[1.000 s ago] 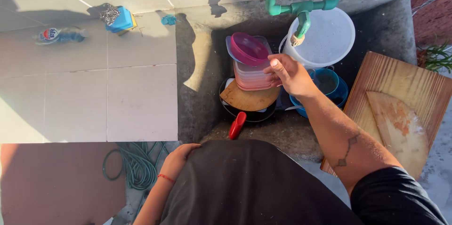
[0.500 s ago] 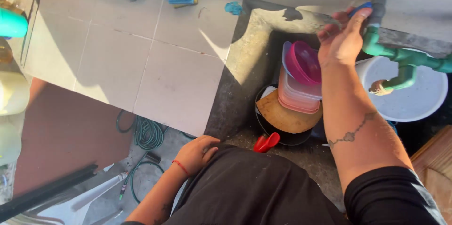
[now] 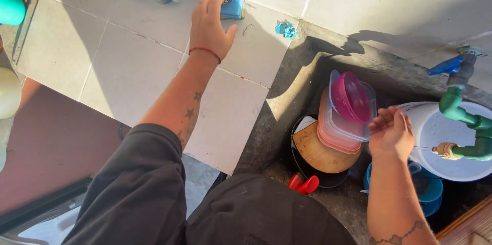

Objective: Washing plastic containers and lids in a sink using a sponge and soap

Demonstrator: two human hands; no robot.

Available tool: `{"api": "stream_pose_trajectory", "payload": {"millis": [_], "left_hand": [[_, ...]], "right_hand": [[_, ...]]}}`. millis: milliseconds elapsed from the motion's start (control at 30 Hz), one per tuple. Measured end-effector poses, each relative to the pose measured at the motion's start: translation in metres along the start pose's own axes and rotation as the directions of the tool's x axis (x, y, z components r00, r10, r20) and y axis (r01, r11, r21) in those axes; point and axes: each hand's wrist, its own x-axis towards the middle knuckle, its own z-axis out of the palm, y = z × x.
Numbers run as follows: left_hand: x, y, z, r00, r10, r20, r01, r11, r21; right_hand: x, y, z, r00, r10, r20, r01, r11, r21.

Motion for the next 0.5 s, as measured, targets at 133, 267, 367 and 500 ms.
{"api": "stream_pose_trajectory", "payload": {"millis": [133, 267, 367, 500], "left_hand": [[0.055, -0.029, 0.017, 0.972, -0.043, 0.233, 0.004, 0.986, 0.169], [0.064, -0.03, 0.016, 0.996, 0.075, 0.047, -0.084, 0.971, 0.225], [0.052, 0.003, 0.0, 0.983, 0.143, -0.112, -0.113, 0.964, 0.242], [0.028, 0.032, 0.027, 0.987, 0.127, -0.098, -0.121, 0.99, 0.071]], "right_hand": [[0.009, 0.023, -0.06, 0.952, 0.253, -0.174, -0.206, 0.947, 0.248], [0.015, 0.009, -0.075, 0.975, 0.199, -0.096, -0.168, 0.95, 0.264], [0.023, 0.001, -0.074, 0.984, 0.172, -0.054, -0.144, 0.933, 0.331], [0.024, -0.009, -0.059, 0.947, 0.228, -0.226, -0.14, 0.927, 0.348]]}}
